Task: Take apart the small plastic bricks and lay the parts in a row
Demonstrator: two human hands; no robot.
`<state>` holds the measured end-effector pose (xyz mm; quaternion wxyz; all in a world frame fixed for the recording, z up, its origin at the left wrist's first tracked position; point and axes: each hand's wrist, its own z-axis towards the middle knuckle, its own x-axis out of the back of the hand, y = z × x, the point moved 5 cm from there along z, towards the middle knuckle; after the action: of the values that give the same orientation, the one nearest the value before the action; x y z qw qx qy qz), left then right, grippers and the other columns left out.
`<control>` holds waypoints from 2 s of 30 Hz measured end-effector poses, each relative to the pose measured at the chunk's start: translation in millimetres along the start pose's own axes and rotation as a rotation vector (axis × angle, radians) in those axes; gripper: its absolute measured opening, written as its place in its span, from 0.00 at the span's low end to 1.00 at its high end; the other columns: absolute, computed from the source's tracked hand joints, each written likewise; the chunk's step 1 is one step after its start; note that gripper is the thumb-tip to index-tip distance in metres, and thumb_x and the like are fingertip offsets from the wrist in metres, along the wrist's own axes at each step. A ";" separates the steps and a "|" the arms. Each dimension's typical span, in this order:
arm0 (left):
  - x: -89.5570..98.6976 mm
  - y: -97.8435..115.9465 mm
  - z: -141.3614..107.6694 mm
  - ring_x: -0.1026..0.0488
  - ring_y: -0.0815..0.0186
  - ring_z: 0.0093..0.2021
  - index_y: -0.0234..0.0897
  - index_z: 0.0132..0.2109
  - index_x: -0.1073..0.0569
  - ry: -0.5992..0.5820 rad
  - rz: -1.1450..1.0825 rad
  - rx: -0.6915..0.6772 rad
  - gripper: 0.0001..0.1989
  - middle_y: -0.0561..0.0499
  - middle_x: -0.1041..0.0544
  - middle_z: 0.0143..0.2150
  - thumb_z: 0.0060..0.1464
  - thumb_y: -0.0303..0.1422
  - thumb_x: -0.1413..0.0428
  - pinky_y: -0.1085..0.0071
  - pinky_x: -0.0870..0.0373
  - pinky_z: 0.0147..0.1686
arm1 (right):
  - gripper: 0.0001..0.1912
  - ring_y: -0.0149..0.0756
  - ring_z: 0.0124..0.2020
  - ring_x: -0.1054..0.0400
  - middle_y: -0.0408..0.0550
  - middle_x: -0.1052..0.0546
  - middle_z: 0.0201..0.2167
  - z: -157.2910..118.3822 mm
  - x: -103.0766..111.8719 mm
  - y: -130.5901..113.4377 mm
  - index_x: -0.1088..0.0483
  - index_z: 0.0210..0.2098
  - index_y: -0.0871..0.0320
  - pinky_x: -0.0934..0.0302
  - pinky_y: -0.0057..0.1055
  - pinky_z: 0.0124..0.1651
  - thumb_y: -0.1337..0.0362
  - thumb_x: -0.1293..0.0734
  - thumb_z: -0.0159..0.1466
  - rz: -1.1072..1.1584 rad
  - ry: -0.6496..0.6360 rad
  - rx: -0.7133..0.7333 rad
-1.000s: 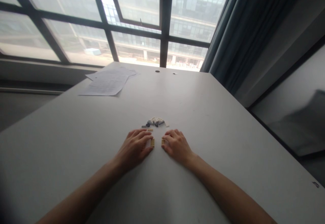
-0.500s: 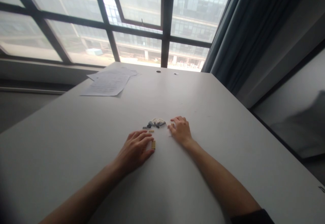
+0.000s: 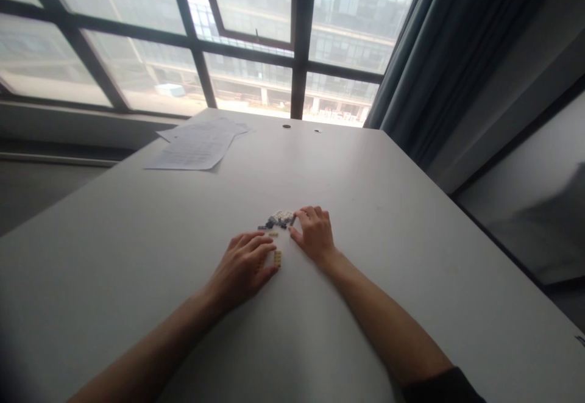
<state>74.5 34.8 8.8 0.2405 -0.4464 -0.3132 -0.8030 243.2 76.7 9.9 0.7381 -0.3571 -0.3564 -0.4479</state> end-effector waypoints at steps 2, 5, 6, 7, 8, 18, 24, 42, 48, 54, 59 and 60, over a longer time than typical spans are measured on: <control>-0.6 0.1 0.2 0.34 0.53 0.55 0.40 0.45 0.27 0.002 -0.001 -0.006 0.13 0.47 0.25 0.50 0.52 0.38 0.43 0.54 0.42 0.54 | 0.14 0.43 0.47 0.37 0.51 0.26 0.45 -8.3 9.4 -6.9 0.30 0.45 0.58 0.48 0.40 0.51 0.61 0.34 0.61 -0.016 0.025 0.165; -1.2 0.3 0.2 0.34 0.53 0.55 0.40 0.45 0.26 0.007 -0.001 -0.013 0.14 0.47 0.25 0.49 0.52 0.38 0.42 0.54 0.42 0.55 | 0.13 0.42 0.46 0.37 0.52 0.25 0.44 -19.9 19.3 -12.4 0.31 0.45 0.59 0.48 0.39 0.50 0.60 0.35 0.62 -0.014 0.043 0.245; -1.2 0.3 0.0 0.34 0.53 0.54 0.40 0.45 0.26 0.010 0.000 -0.015 0.14 0.46 0.25 0.49 0.52 0.38 0.42 0.54 0.42 0.55 | 0.13 0.43 0.45 0.37 0.52 0.25 0.43 -23.1 20.9 -13.2 0.31 0.43 0.59 0.48 0.39 0.49 0.59 0.34 0.61 -0.014 0.040 0.234; -1.3 0.2 -0.2 0.34 0.53 0.54 0.40 0.45 0.26 0.011 0.000 -0.017 0.13 0.46 0.25 0.49 0.52 0.38 0.42 0.54 0.41 0.55 | 0.13 0.43 0.44 0.36 0.52 0.25 0.41 -26.1 21.4 -14.0 0.30 0.42 0.59 0.48 0.39 0.48 0.59 0.33 0.61 -0.019 0.028 0.216; -1.3 0.0 -0.5 0.34 0.53 0.54 0.40 0.45 0.26 0.012 0.001 -0.019 0.13 0.46 0.25 0.49 0.52 0.38 0.43 0.54 0.41 0.55 | 0.13 0.43 0.43 0.36 0.52 0.25 0.40 -29.1 20.9 -15.0 0.30 0.40 0.59 0.47 0.39 0.47 0.58 0.33 0.59 -0.031 0.008 0.197; -1.1 0.3 -0.9 0.34 0.53 0.55 0.40 0.44 0.26 0.011 0.014 -0.024 0.12 0.47 0.25 0.49 0.52 0.37 0.43 0.54 0.42 0.55 | 0.16 0.40 0.34 0.35 0.49 0.26 0.27 -44.9 12.4 -22.7 0.31 0.26 0.59 0.48 0.38 0.42 0.55 0.38 0.65 -0.053 -0.182 0.201; -2.9 0.0 -1.0 0.34 0.53 0.55 0.41 0.44 0.26 0.005 0.011 -0.031 0.12 0.47 0.24 0.50 0.52 0.37 0.43 0.53 0.42 0.55 | 0.22 0.41 0.48 0.36 0.49 0.27 0.45 -39.9 26.8 -8.7 0.33 0.50 0.55 0.46 0.38 0.53 0.64 0.30 0.56 0.276 -0.352 0.214; -2.0 0.6 -1.1 0.35 0.53 0.55 0.41 0.44 0.26 0.012 0.023 -0.037 0.10 0.47 0.25 0.50 0.54 0.35 0.45 0.52 0.44 0.56 | 0.14 0.41 0.48 0.36 0.49 0.28 0.43 -38.3 12.8 -6.0 0.26 0.42 0.55 0.40 0.38 0.51 0.62 0.29 0.55 0.474 -0.321 -0.020; -1.8 0.2 -1.9 0.35 0.53 0.56 0.41 0.44 0.26 0.016 0.039 -0.024 0.10 0.46 0.25 0.50 0.54 0.35 0.45 0.51 0.44 0.56 | 0.17 0.41 0.49 0.37 0.49 0.28 0.42 -37.4 2.1 -20.3 0.27 0.43 0.54 0.43 0.41 0.55 0.61 0.27 0.54 0.329 -0.316 0.058; 1.9 -0.4 -1.4 0.35 0.53 0.56 0.40 0.43 0.26 0.022 0.039 -0.016 0.10 0.46 0.25 0.50 0.54 0.34 0.46 0.51 0.44 0.57 | 0.16 0.41 0.48 0.37 0.49 0.29 0.41 -34.4 -3.1 -25.7 0.28 0.42 0.56 0.42 0.40 0.53 0.59 0.28 0.55 0.315 -0.305 0.064; 1.4 -1.3 -1.1 0.35 0.53 0.55 0.41 0.44 0.26 0.025 0.037 -0.012 0.10 0.46 0.25 0.50 0.54 0.34 0.46 0.51 0.44 0.57 | 0.16 0.41 0.47 0.37 0.49 0.29 0.41 -35.5 -5.1 -25.7 0.28 0.42 0.56 0.43 0.40 0.53 0.59 0.28 0.55 0.328 -0.283 0.071; 1.1 -1.5 -1.2 0.35 0.53 0.55 0.41 0.44 0.26 0.027 0.035 -0.011 0.10 0.46 0.25 0.50 0.54 0.34 0.45 0.51 0.44 0.57 | 0.16 0.41 0.47 0.37 0.49 0.29 0.41 -35.7 -5.0 -25.6 0.28 0.42 0.56 0.43 0.40 0.54 0.59 0.28 0.55 0.329 -0.279 0.070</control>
<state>72.3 34.9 8.8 0.2564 -0.4421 -0.2976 -0.8064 225.4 39.7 -6.5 0.7568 -0.4432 -0.4072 -0.2552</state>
